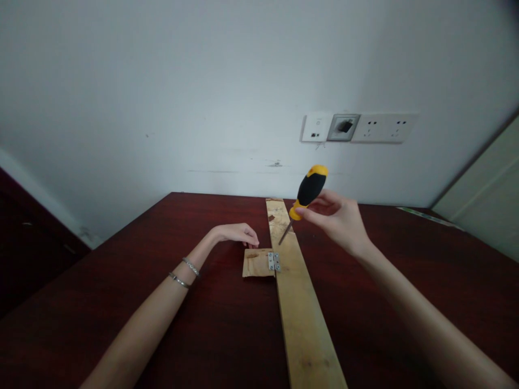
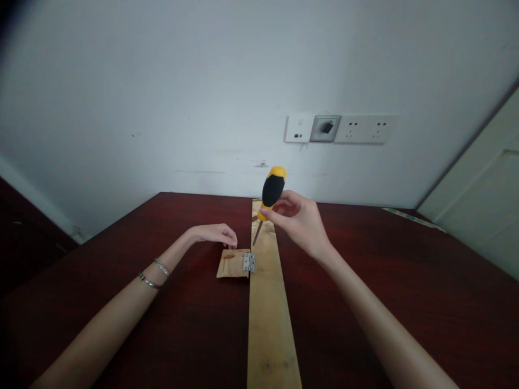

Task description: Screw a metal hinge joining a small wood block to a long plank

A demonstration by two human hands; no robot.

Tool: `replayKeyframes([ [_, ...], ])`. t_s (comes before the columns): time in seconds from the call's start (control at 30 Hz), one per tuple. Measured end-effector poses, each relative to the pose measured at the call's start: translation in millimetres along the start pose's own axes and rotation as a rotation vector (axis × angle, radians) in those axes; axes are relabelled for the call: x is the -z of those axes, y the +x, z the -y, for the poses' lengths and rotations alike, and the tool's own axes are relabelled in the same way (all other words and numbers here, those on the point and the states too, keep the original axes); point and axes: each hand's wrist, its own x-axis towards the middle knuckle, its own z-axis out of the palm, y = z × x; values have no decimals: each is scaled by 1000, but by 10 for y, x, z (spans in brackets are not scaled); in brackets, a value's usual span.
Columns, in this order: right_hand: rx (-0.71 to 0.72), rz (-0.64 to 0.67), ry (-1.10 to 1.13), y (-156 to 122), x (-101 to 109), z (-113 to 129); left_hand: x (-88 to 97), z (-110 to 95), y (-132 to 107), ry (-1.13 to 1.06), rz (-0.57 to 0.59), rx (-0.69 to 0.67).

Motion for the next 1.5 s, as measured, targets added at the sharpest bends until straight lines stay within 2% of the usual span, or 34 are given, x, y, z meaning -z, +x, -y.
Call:
replayKeyframes([
  [0.17, -21, 87, 18, -44, -32, -146, -26, 102, -47, -64, -17, -78],
  [0.47, -6, 111, -9, -54, -110, -301, -65, 102, -20, 49, -4, -67],
  [1.5, -15, 102, -58, -51, -139, -338, -108, 73, -1, 98, -10, -77],
])
